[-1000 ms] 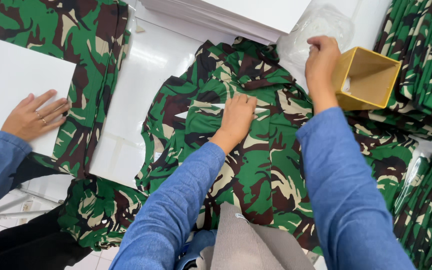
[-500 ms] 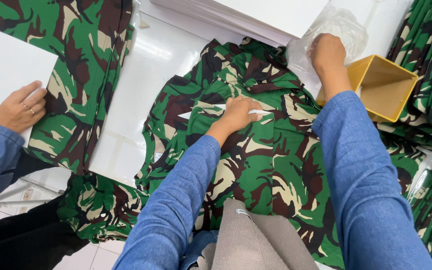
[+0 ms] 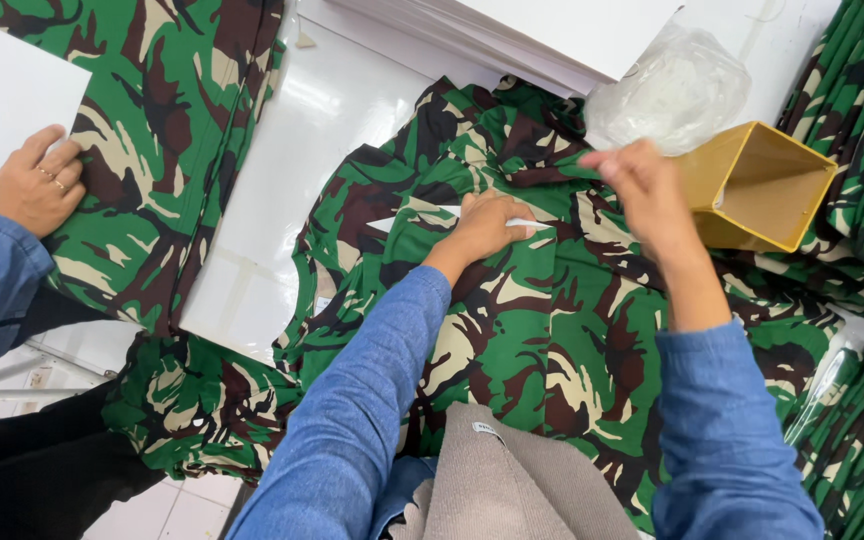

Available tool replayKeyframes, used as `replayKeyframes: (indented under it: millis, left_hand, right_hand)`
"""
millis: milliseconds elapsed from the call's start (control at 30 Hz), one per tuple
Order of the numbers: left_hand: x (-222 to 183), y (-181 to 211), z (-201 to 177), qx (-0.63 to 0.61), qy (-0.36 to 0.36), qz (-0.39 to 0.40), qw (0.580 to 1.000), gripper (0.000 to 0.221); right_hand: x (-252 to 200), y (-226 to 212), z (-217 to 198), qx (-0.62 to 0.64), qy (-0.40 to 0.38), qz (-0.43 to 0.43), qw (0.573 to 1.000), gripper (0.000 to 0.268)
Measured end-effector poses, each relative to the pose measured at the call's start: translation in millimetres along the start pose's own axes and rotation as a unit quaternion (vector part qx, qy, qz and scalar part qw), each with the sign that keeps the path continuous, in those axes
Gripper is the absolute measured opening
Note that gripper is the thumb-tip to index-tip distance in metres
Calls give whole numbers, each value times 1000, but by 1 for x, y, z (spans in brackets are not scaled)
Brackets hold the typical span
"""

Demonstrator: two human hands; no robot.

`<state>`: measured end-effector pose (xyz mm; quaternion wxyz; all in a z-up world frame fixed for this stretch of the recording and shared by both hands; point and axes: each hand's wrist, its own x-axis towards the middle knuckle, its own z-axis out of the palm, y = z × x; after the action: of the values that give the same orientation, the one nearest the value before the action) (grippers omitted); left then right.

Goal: The person folds camouflage garments on a table using a white rectangular board. They place the board on the back of each garment, fold the sleeves and sides over the board, then slide the board out.

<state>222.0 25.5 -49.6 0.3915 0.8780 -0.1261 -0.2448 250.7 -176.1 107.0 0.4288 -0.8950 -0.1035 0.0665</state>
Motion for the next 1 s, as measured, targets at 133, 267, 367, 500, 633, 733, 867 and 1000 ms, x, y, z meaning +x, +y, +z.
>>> replayKeyframes:
  millis: [133,267,367,500,633,733,867,1000]
  left_hand:
    - [-7,9,-14,-23,-6,0,1000,20]
    - [-9,13,-17,-11,-10,-3,1000,21]
    - [-9,11,-13,0,-15,0,1000,22]
    - [-9,10,-10,1,-9,1,1000,25]
    - [-5,5,-6,13,-2,2,1000,23]
    - [-3,2,-4,-6,-6,4,1000,22]
    - [-2,1,-4,-10,-8,4,1000,21]
    - [-1,0,-3,-15,-3,5,1000,19]
  right_hand:
    - [-13,34,47,144,-40,136,979,18]
    - [-3,81,63,189,-81,129,970,17]
    - [-10,74,64,152,-97,133,975,14]
    - [-14,73,61,12,-127,104,986,18]
    - [-3,69,64,-216,-184,-11,959,11]
    - [3,45,52,-218,-193,-62,955,30]
    - [1,72,54,42,-182,86,979,19]
    - [0,103,54,129,-149,106,975,11]
